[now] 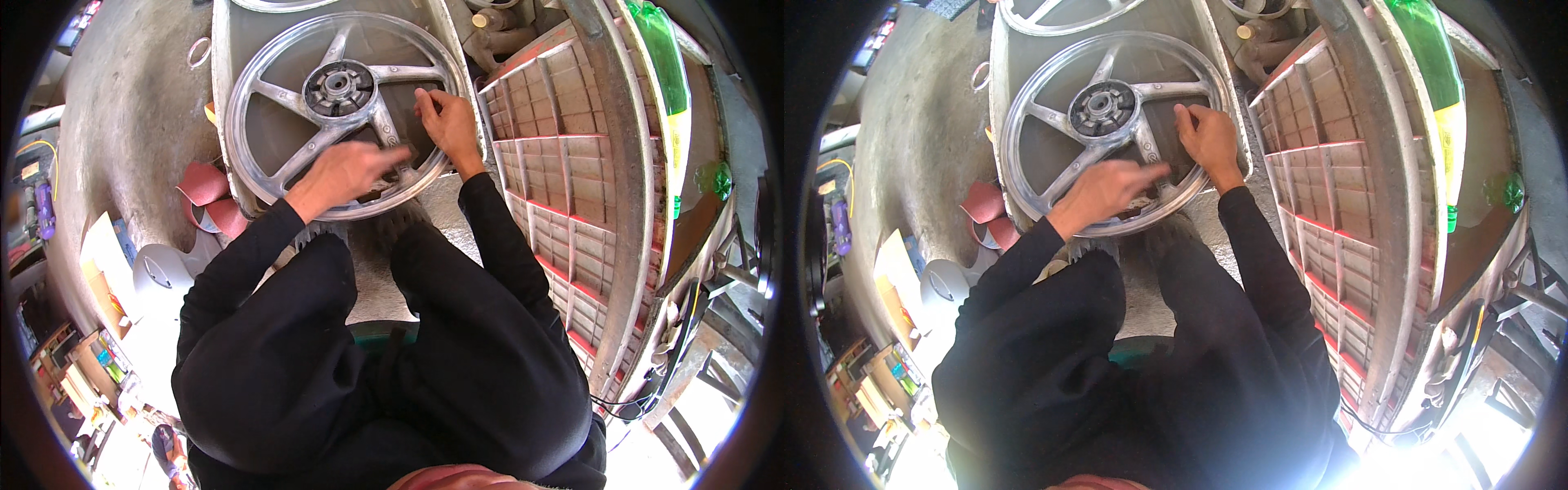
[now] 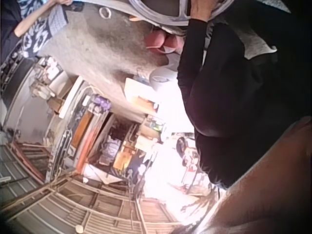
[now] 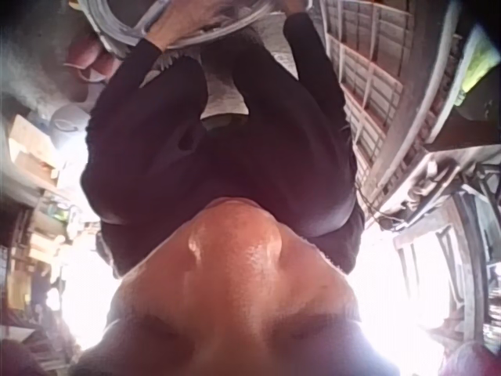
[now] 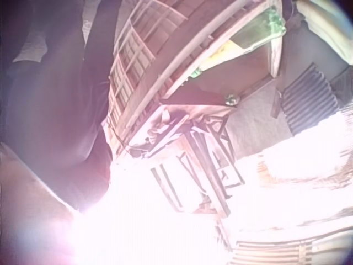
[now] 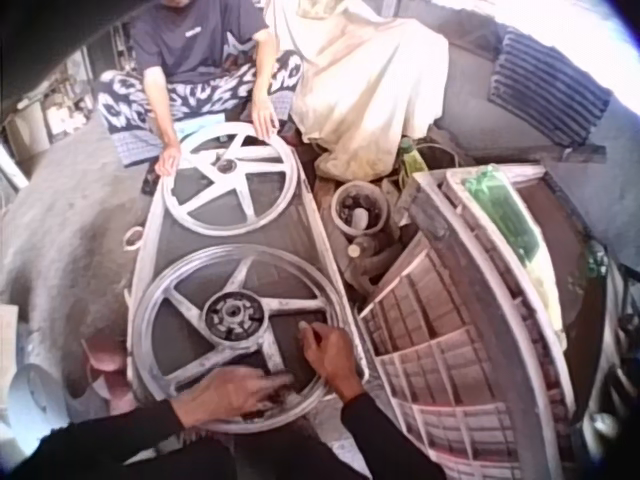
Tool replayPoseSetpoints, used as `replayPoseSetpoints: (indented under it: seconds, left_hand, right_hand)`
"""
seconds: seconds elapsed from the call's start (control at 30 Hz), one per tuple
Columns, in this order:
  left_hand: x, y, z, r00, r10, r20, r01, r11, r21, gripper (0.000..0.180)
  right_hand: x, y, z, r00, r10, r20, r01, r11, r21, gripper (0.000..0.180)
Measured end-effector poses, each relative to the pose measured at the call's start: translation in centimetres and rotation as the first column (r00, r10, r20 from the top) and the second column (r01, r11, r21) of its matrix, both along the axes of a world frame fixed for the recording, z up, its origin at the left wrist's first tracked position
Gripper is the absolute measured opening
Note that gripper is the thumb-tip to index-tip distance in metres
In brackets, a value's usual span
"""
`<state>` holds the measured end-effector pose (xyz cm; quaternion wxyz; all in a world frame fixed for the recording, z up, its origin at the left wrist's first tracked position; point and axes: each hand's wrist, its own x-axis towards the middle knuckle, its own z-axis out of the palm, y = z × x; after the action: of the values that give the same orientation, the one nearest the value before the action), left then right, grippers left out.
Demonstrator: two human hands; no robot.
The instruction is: The person sands the surface of a motorcycle wheel rim by hand using a small piece of sandpaper while sitting on the floor. They move the sandpaper along the rim and between the spokes, occasionally dipping it in a water container and rinsing the area to remove debris.
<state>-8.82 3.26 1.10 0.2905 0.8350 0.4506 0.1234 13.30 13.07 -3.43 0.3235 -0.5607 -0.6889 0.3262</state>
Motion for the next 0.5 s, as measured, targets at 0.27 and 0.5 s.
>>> replayPoseSetpoints:
  seconds: [0.27,0.5]
  left_hand:
    - [0.2,-0.1,-1.0,0.994,-0.097,0.048,0.096,0.995,0.031,0.05]
    - [1.7,-1.3,-1.5,0.984,-0.095,0.152,0.087,0.994,0.063,0.048]
  right_hand:
    - [-0.2,0.0,0.0,1.0,-0.006,0.015,0.006,1.0,-0.026,0.041]
    - [0.2,0.1,-0.5,1.0,-0.002,0.013,0.001,1.0,0.02,0.043]
